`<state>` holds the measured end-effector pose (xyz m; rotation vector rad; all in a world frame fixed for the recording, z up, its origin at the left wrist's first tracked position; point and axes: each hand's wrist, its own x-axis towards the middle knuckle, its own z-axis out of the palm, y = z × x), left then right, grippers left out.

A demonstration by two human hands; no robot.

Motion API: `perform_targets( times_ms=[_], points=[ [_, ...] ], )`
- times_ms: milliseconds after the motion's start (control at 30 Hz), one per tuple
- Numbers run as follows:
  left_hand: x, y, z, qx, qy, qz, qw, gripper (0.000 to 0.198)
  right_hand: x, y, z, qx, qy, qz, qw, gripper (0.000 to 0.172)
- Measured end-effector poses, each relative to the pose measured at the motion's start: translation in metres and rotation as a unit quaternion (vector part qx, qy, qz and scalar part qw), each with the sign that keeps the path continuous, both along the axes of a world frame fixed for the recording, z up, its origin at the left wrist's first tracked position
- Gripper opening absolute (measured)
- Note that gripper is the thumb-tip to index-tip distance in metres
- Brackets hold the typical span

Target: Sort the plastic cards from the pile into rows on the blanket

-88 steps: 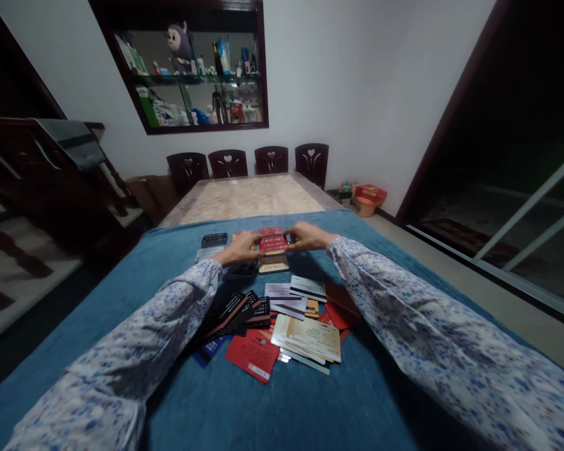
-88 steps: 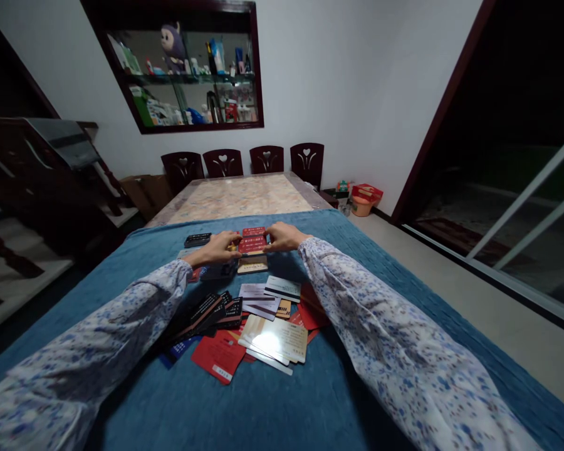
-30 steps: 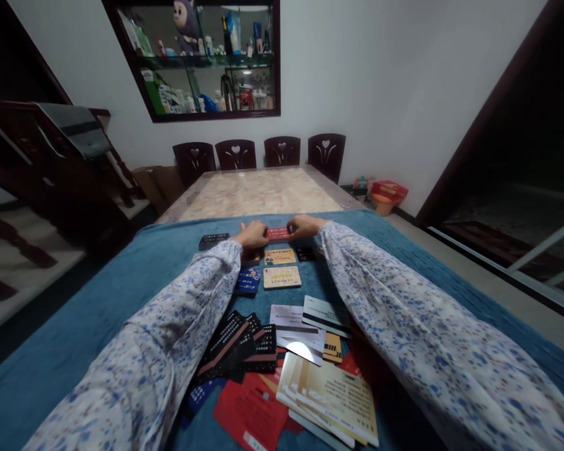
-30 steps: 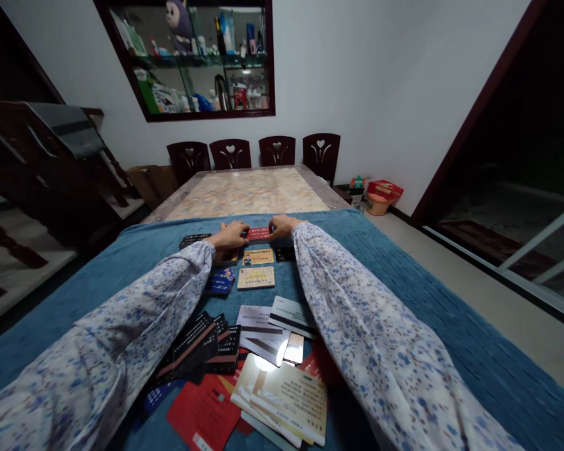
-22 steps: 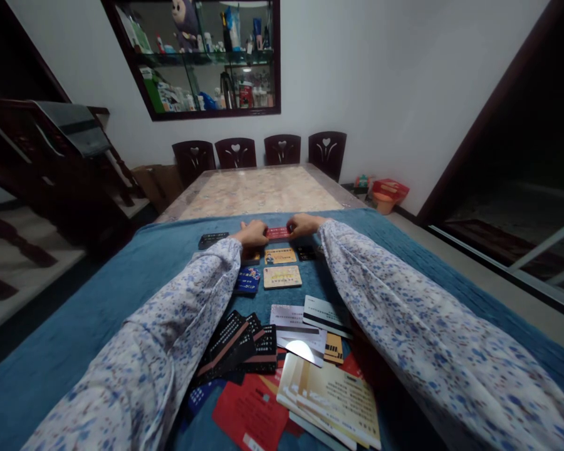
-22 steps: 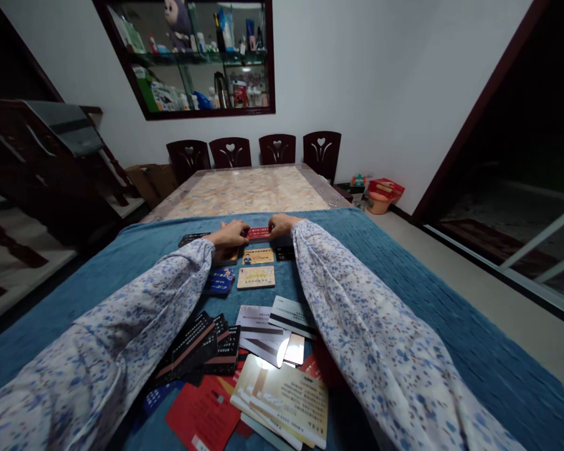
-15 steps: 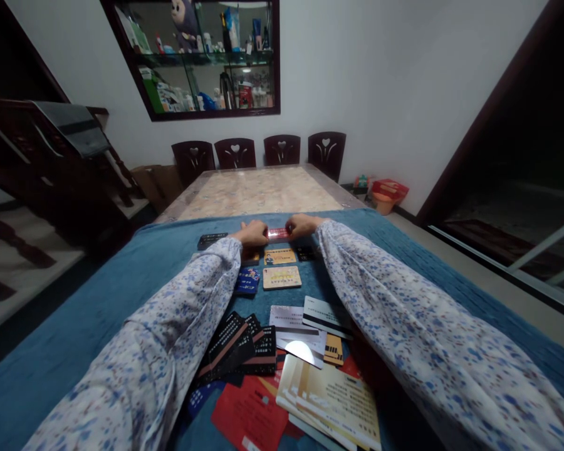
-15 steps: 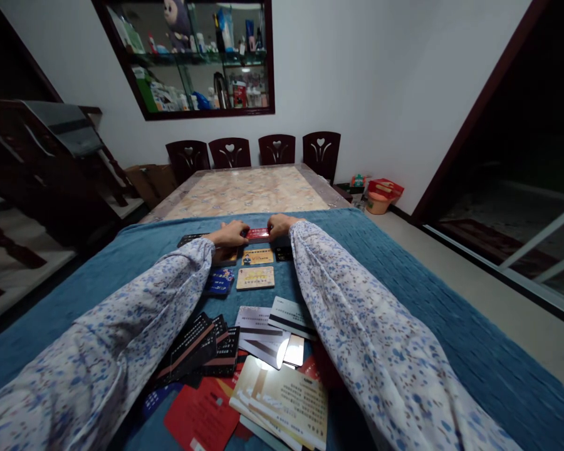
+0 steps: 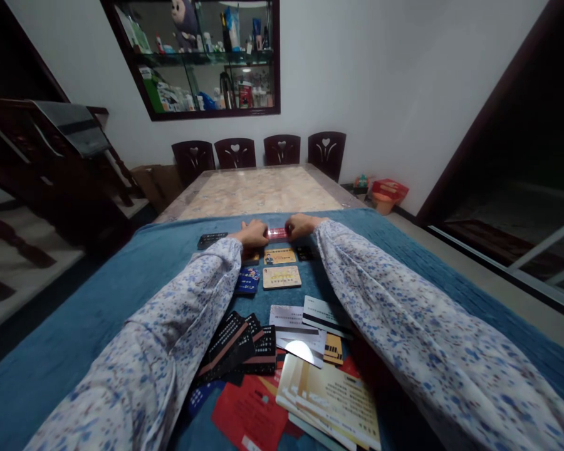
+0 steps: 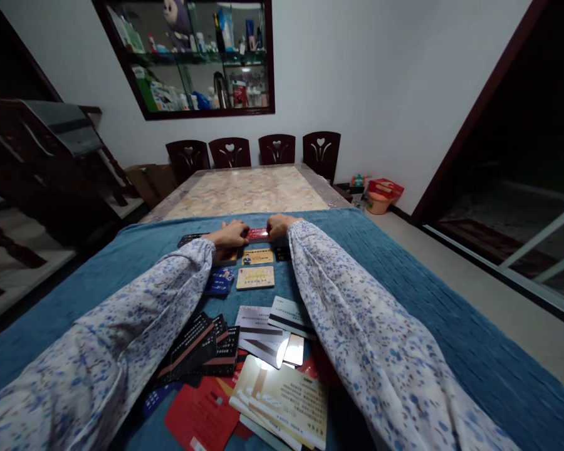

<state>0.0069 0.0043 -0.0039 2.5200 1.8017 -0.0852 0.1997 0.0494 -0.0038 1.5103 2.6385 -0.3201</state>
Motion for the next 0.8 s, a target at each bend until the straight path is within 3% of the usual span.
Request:
perform_targets(
  times_ms=[167,467,800],
  points=[
    [-0.003,-0.003,0.000,0.011,0.004,-0.002,1.000,0.031,0.000,-0.012,0.008,0.007,-0.013,-0.003,1.000,0.046],
    [-0.006,-0.013,0.007,0.031,0.025,-0.013,0.999,0.035,0.009,-0.018,0.016,0.021,-0.014,-0.011,1.000,0.069],
    [-0.005,-0.036,0.017,0.062,0.013,-0.029,0.998,0.035,0.016,-0.048,0.028,0.111,-0.014,-0.004,0.994,0.054]
  ],
)
